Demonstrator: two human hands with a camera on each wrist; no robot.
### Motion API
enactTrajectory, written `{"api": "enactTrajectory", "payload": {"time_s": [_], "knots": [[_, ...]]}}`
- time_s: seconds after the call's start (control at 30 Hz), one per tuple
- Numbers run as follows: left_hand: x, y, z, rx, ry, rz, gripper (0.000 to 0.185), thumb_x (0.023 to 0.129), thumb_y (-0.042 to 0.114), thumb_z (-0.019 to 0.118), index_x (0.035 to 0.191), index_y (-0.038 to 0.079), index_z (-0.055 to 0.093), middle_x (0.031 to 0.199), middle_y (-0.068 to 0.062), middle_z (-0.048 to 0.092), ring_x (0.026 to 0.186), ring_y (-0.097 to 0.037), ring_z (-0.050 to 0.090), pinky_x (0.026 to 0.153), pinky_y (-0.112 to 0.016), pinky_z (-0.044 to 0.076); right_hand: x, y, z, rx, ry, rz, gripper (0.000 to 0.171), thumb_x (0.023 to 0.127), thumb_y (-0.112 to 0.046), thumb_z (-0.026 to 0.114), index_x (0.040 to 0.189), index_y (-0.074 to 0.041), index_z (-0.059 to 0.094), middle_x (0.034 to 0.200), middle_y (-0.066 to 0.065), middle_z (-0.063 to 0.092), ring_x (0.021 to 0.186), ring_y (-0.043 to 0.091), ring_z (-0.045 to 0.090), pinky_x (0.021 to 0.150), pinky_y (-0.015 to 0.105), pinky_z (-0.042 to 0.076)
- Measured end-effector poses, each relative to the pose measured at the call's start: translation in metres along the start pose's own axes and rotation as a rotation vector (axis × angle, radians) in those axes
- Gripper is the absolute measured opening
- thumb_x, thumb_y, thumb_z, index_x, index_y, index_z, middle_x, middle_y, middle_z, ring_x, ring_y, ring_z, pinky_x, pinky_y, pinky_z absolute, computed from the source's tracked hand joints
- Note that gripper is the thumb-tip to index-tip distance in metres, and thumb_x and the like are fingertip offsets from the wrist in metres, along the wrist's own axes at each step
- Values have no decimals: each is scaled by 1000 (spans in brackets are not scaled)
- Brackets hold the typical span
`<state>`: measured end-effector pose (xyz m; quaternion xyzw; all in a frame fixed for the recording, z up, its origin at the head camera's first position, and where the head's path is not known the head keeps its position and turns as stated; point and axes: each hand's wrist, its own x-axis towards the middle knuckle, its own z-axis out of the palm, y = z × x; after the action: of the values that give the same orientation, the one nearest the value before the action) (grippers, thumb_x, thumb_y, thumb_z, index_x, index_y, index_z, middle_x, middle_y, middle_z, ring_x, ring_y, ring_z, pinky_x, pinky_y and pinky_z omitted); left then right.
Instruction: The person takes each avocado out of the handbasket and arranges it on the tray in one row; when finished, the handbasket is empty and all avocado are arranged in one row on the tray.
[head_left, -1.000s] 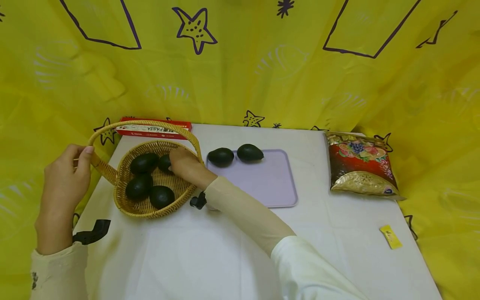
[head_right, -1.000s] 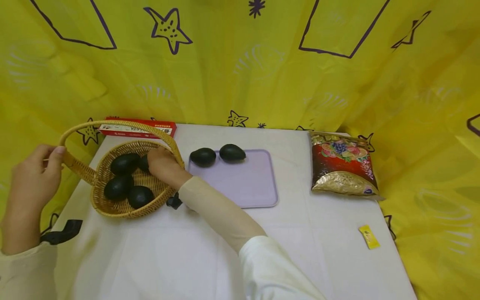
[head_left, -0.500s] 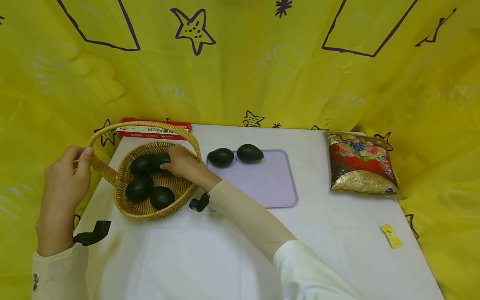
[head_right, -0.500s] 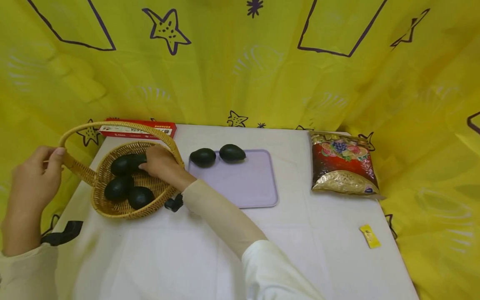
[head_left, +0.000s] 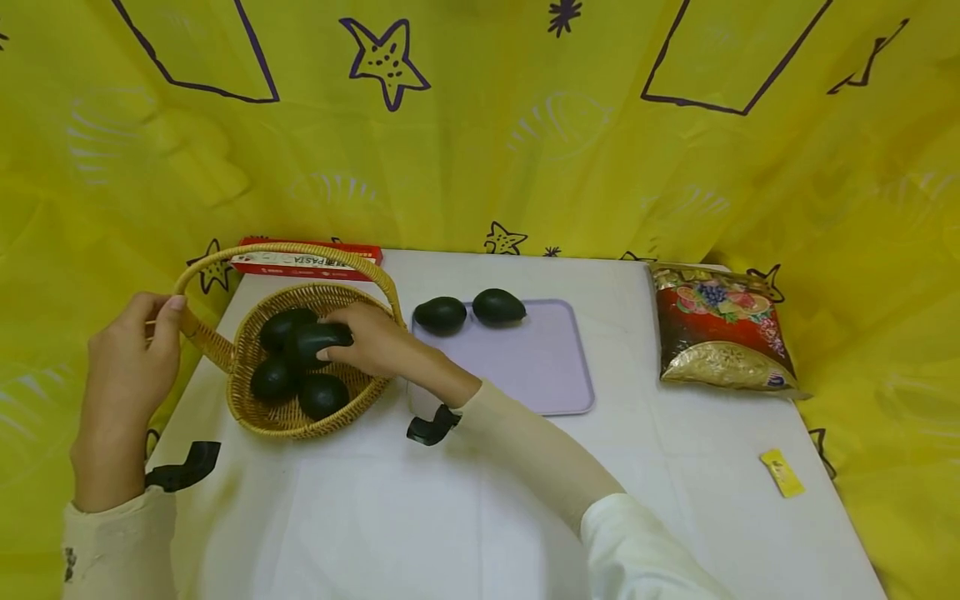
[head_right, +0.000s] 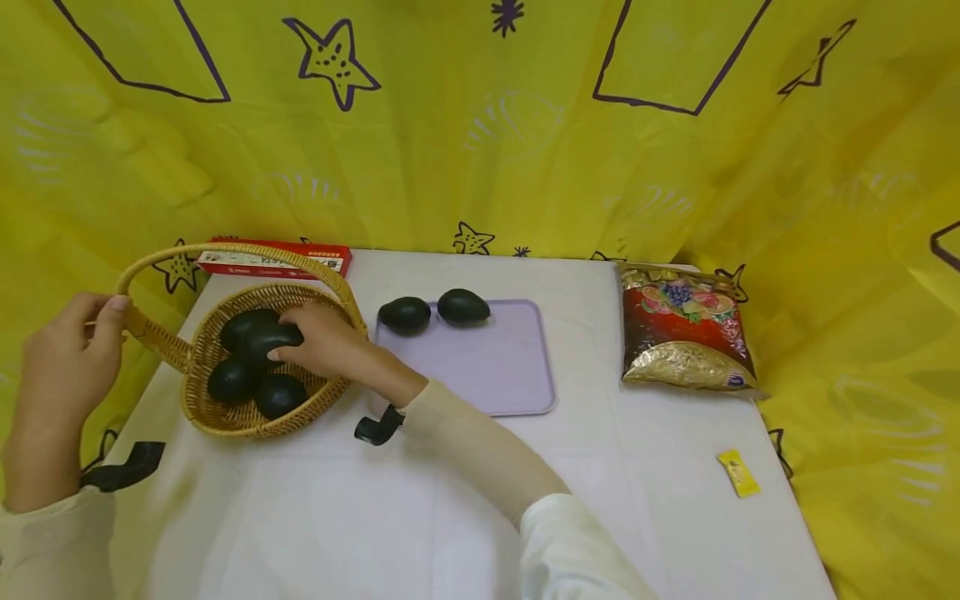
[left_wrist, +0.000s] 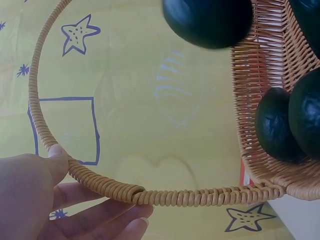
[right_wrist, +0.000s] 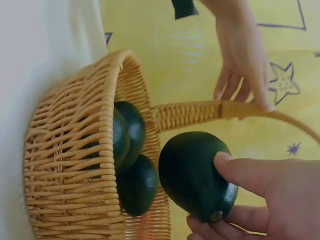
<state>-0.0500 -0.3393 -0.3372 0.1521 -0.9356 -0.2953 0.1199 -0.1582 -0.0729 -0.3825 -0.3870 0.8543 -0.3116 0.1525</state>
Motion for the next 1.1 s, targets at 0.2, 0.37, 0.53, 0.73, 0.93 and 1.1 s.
{"api": "enactTrajectory", "payload": {"time_s": [0.2,0.37,0.53,0.73,0.93,1.1], "knots": [[0,0,-1,1,-13,-15,62,115,46,34,145,-5,51,142,-40,56,130,-64,51,101,-80,41,-31,4,-14,98,-10,-46,54,101,-39,72,145,-10,63,136,4,63,116,12,57,97,20,48],[1,0,1,5,-11,-13,62,114,47,34,144,-5,52,141,-40,57,130,-63,52,101,-79,42,-62,16,-31,152,-41,-68,54,101,-39,72,147,-12,61,135,1,63,112,12,58,95,21,50],[1,0,1,3,-5,-6,61,115,46,34,143,-5,52,139,-40,57,129,-63,53,101,-79,42,-92,38,-44,253,-55,-54,51,100,-34,74,145,-13,63,134,1,64,119,12,60,106,25,51],[-1,-1,1,10,-2,-12,61,115,46,34,143,-5,52,140,-40,57,129,-64,52,101,-79,42,-122,75,-57,385,-28,-8,49,99,-25,76,143,-7,63,141,5,63,131,18,61,118,35,47],[-1,0,0,3,-1,-8,61,115,45,34,143,-5,52,139,-41,57,129,-64,53,101,-80,42,-150,110,-76,430,44,91,49,99,-24,76,143,-8,63,145,6,62,136,24,60,118,38,48],[-1,1,0,8,-7,-6,61,115,45,34,144,-6,51,140,-41,57,128,-64,52,100,-80,42,-170,142,-97,439,85,174,53,100,-30,75,147,-8,60,147,10,61,134,27,62,112,44,53]]}}
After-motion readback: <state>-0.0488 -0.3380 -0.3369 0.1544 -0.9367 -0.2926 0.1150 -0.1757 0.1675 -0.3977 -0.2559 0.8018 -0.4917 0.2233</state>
